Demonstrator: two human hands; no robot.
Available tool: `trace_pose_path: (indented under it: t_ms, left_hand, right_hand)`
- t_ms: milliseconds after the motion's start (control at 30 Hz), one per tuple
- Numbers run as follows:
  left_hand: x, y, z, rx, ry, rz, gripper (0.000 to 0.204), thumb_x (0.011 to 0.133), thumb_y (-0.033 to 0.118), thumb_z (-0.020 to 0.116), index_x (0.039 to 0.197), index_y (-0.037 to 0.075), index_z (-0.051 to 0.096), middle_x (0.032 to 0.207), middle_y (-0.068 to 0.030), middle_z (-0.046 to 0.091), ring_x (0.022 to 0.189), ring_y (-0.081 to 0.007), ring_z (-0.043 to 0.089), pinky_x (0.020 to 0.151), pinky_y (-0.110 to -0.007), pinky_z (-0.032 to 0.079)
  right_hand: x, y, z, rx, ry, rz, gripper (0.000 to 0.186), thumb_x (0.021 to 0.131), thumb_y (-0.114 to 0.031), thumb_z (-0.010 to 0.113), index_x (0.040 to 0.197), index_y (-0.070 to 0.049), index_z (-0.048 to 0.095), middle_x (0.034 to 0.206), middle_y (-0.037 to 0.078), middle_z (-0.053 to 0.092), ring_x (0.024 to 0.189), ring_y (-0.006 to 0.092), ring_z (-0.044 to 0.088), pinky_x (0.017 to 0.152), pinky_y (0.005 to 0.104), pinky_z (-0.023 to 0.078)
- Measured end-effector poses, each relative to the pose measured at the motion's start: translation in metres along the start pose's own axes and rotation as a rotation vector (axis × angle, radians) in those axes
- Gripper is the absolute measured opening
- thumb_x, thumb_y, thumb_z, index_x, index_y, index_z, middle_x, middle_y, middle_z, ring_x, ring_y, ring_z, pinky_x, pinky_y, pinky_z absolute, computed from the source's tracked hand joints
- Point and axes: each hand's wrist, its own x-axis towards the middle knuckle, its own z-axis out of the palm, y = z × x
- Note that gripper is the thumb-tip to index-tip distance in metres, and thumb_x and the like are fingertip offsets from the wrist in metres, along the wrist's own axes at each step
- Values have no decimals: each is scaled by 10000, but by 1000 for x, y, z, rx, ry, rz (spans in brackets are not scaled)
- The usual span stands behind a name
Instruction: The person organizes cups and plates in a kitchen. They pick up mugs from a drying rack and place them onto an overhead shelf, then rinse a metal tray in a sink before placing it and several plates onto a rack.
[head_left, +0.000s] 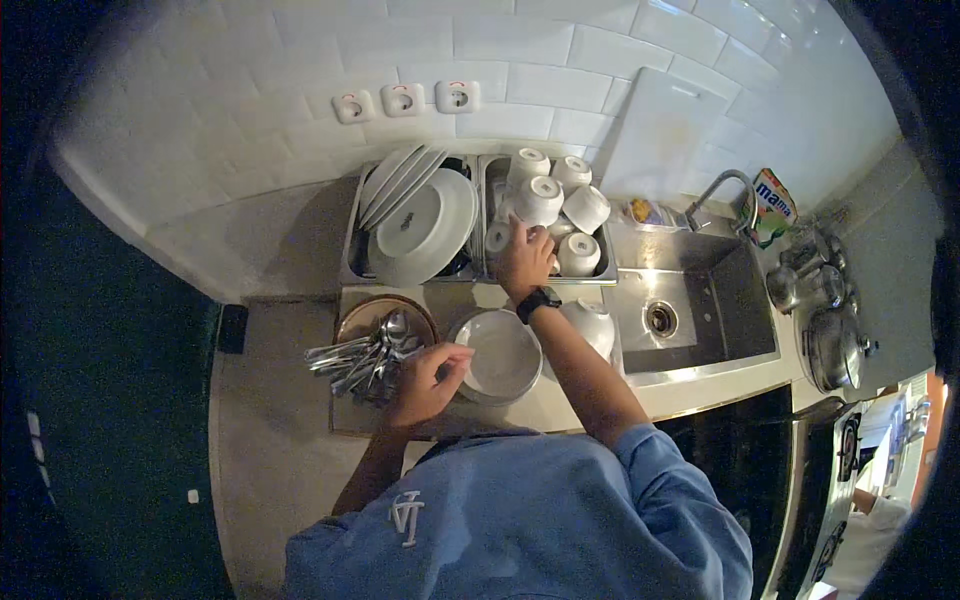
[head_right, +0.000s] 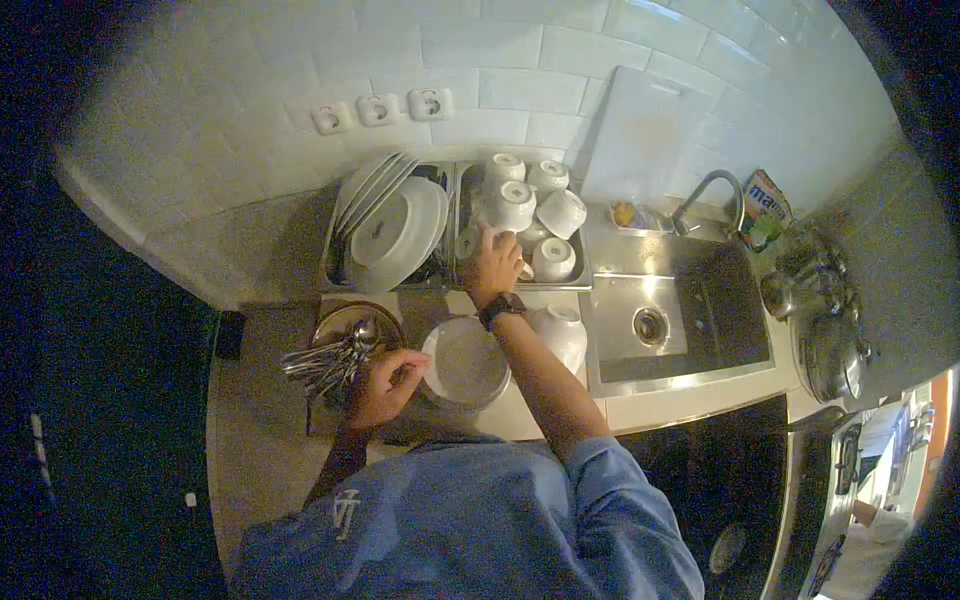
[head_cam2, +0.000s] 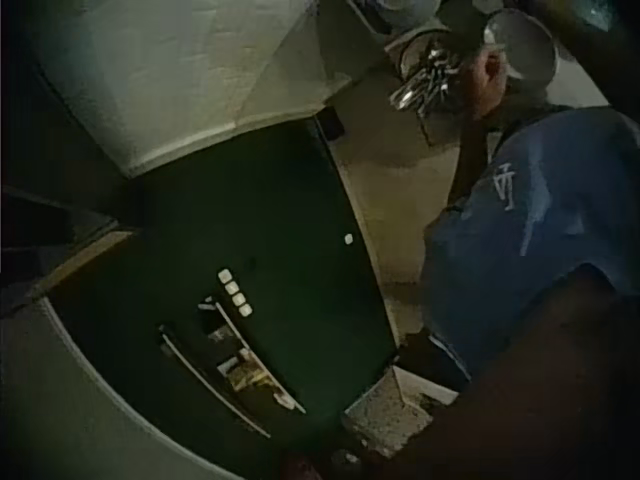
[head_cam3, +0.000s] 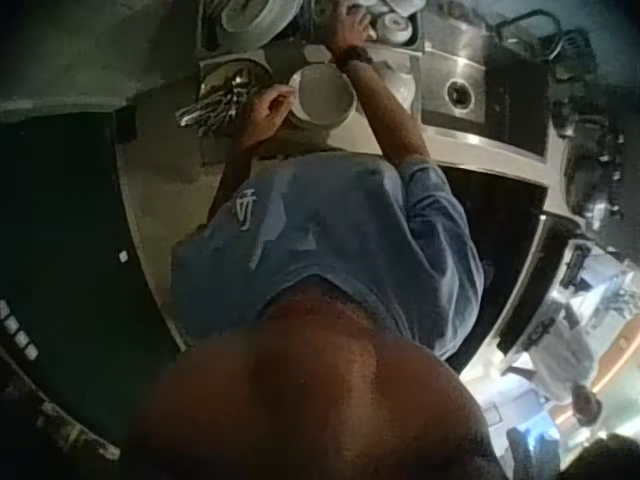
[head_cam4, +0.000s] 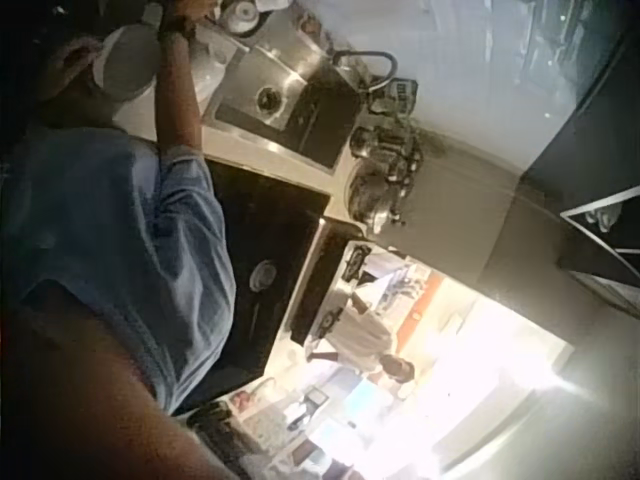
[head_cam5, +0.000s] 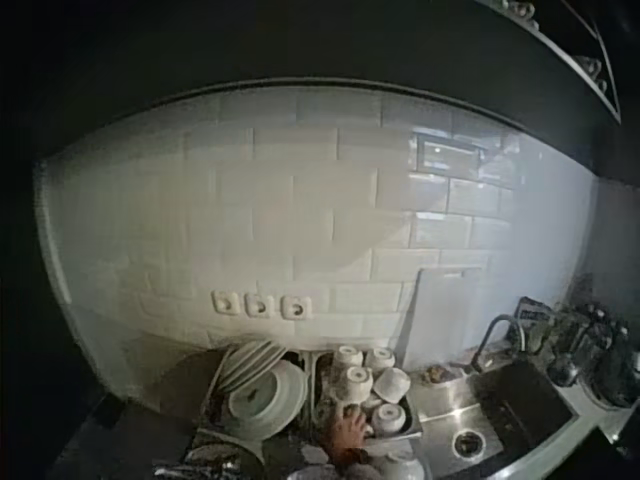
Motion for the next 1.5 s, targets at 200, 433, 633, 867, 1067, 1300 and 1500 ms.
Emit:
trace_pose_path:
  t_ms: [200,433,633,867,1067,1300,1500]
  left_hand:
    - [10,10,9,-11,-12,24,165,826,73,599,983,25,620,825,-113,653,761,-181,643,664,-294,489]
    - [21,-17,19,-69,61,-96,136,841,99,612,949,17,623,811,-99,653,701,-179,643,635,-271,486]
    - [74,-29,23,-535,15,-617,489,863,506,540,998,40,609,866,-76,662,692,-204,641,602,-291,463]
    - [108,-13,42,-1239,-406,-811,859,696,836,358,1205,165,529,1039,-68,634,910,-216,608,675,-371,423]
    - [95,-9,55,-1418,-61,-745,631,790,642,487,1223,183,503,1127,-33,581,968,-217,591,724,-390,475]
    - [56,-51,45,-1335,65,-704,563,775,522,584,1200,162,508,1057,-52,594,911,-218,592,710,-387,497]
    - [47,-80,67,-876,-39,-395,499,789,279,661,1207,73,482,1144,-74,549,1008,-239,548,798,-388,488]
  right_hand:
    - [0,7,11,-101,20,60,753,566,-223,778,1238,-251,439,1155,160,418,1084,384,432,821,514,424]
    - [-7,15,-38,342,221,-135,826,448,-89,822,1200,-70,480,1048,148,491,937,339,486,818,410,420]
    - [-23,7,-109,537,69,-400,809,498,-160,837,1207,-78,458,1103,171,448,1042,350,451,898,407,401]
    - [-39,13,-119,542,-92,-545,812,519,-318,858,1185,-83,458,1193,216,371,1090,416,426,895,452,429]
    - [-50,16,-132,621,-284,-614,653,587,-159,813,1157,-73,505,1179,190,401,1101,373,444,917,409,413]
    - [44,50,-95,513,-44,-303,362,775,-177,655,1085,-43,525,981,151,573,827,275,584,730,356,485]
    - [169,128,-1,-289,-93,-578,521,774,-381,662,1179,-80,533,1055,222,581,900,388,585,797,467,475]
